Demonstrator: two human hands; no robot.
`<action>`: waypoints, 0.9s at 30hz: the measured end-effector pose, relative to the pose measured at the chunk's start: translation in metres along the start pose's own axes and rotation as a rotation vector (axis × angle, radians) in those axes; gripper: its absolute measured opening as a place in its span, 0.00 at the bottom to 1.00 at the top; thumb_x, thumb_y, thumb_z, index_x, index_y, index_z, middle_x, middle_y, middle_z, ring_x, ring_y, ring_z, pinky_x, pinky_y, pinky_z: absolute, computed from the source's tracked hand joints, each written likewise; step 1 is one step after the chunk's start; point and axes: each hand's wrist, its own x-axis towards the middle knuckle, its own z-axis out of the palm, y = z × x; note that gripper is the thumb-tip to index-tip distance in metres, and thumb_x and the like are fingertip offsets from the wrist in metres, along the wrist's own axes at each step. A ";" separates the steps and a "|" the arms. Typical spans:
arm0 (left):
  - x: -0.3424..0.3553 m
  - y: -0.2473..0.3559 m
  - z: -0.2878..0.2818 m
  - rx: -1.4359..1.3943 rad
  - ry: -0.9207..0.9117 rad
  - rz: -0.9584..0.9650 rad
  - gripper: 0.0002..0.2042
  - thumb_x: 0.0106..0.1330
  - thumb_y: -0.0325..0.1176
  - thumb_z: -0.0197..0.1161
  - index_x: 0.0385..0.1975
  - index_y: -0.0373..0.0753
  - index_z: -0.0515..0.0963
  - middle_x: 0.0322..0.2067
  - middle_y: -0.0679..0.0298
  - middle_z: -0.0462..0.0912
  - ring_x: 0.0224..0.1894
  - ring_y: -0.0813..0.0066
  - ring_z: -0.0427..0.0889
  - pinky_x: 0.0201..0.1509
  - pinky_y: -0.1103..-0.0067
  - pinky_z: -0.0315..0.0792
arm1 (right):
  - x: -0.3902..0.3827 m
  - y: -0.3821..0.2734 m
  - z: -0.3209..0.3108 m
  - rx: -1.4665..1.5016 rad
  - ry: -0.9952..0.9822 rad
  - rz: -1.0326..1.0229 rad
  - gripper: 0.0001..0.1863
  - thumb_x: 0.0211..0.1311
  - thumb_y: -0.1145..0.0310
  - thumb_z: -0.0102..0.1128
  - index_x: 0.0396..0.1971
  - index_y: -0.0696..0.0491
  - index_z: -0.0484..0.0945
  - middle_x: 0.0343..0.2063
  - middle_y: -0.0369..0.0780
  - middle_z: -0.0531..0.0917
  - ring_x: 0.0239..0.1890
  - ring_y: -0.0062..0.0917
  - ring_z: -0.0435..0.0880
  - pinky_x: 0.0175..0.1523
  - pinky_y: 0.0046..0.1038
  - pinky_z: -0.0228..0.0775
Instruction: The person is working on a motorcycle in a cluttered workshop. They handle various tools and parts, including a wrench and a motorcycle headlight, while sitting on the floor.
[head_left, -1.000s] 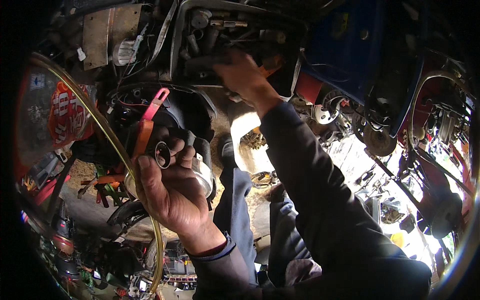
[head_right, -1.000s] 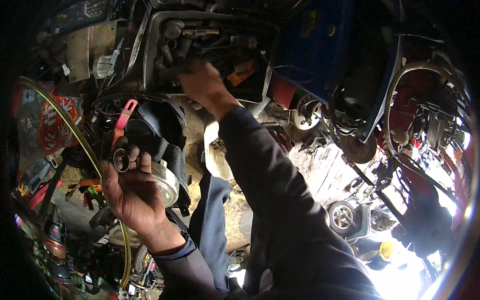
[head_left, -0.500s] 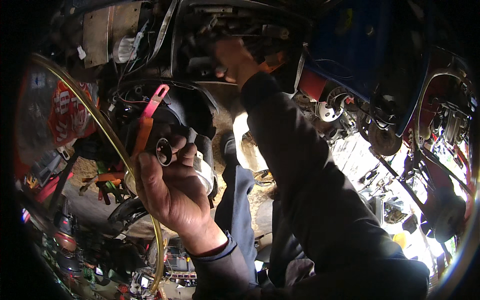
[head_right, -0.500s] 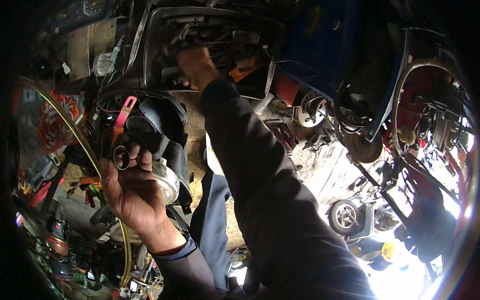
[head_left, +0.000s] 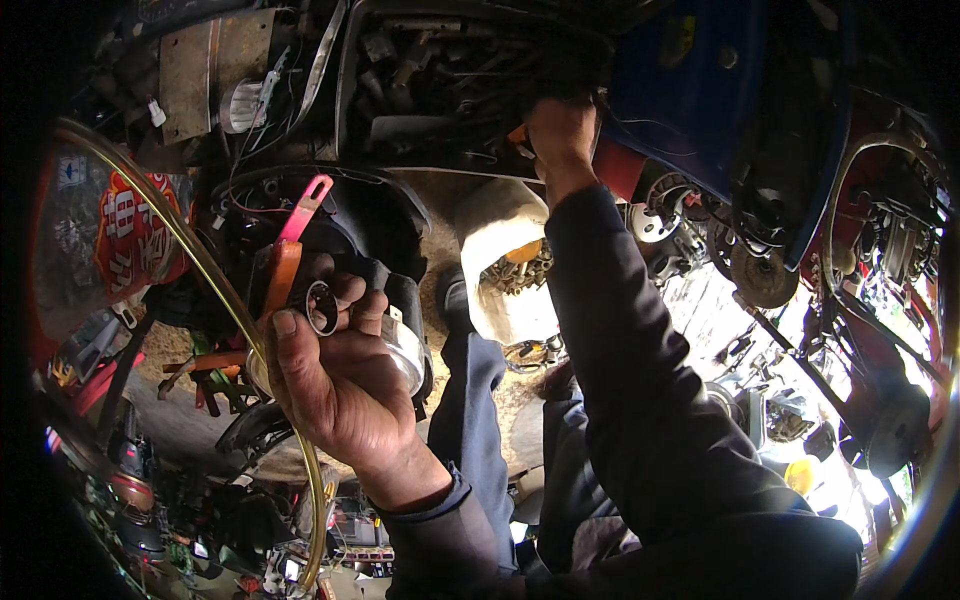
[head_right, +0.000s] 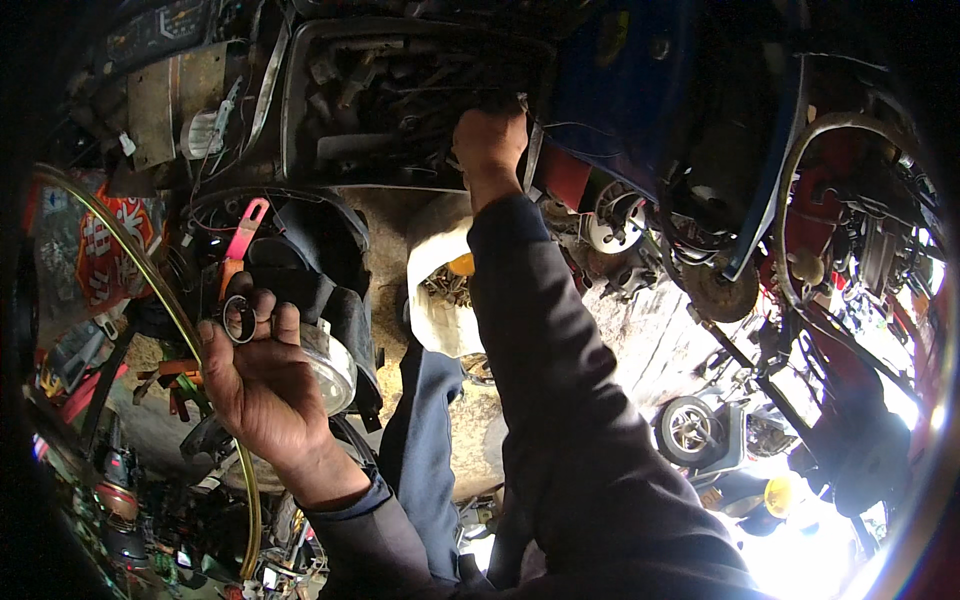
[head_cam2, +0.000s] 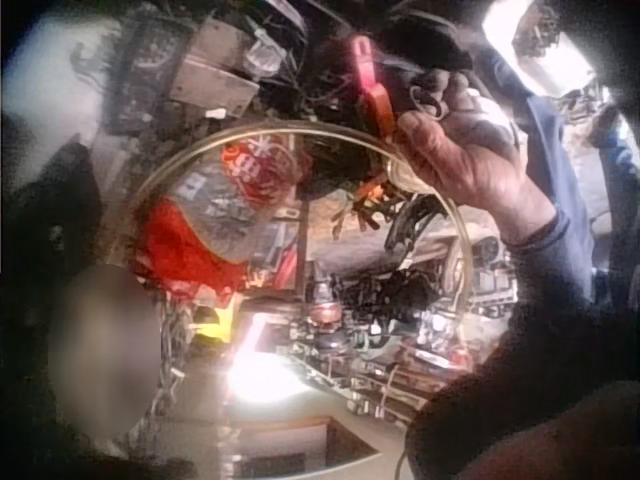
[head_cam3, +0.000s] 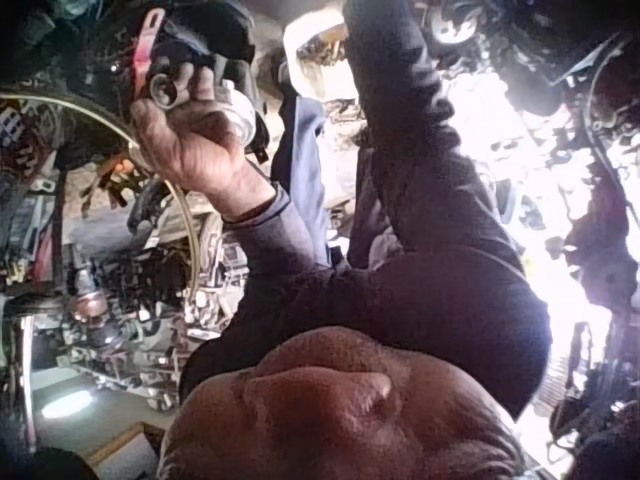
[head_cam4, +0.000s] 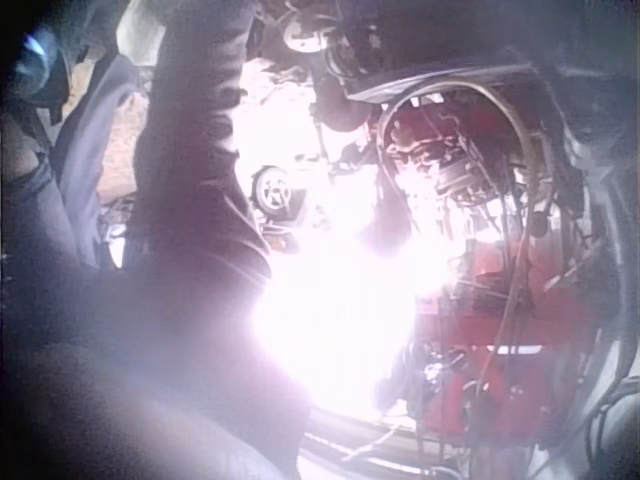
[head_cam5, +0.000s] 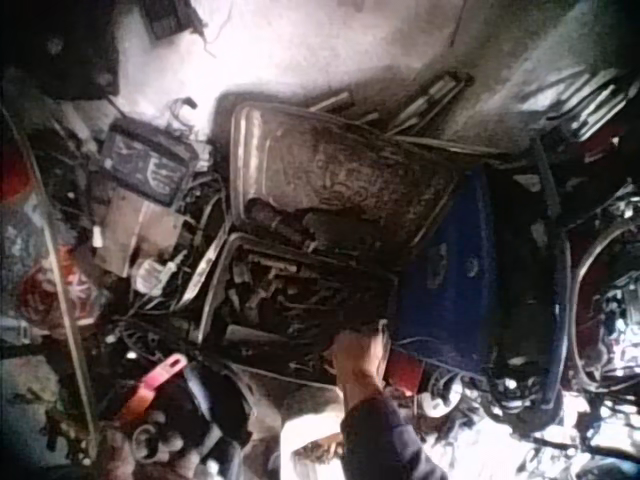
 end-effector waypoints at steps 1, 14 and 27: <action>0.001 0.000 0.000 -0.008 -0.001 0.005 0.19 0.71 0.42 0.57 0.53 0.33 0.73 0.45 0.54 0.80 0.41 0.69 0.80 0.45 0.73 0.79 | 0.005 0.003 0.002 -0.030 0.037 -0.019 0.11 0.59 0.72 0.54 0.39 0.55 0.81 0.39 0.42 0.85 0.41 0.34 0.84 0.43 0.34 0.78; 0.002 0.002 -0.003 -0.019 -0.016 -0.020 0.21 0.70 0.42 0.59 0.54 0.32 0.73 0.43 0.57 0.80 0.40 0.70 0.79 0.47 0.71 0.76 | -0.039 0.011 0.063 0.030 -0.504 -1.086 0.04 0.65 0.72 0.51 0.33 0.54 0.75 0.16 0.39 0.72 0.17 0.25 0.72 0.15 0.30 0.58; 0.001 -0.001 -0.009 -0.014 -0.108 0.000 0.19 0.72 0.41 0.55 0.53 0.32 0.72 0.46 0.54 0.81 0.44 0.67 0.81 0.50 0.69 0.78 | 0.038 -0.001 0.009 -0.869 -0.250 -0.303 0.04 0.53 0.67 0.64 0.28 0.47 0.86 0.29 0.39 0.86 0.33 0.35 0.85 0.31 0.37 0.76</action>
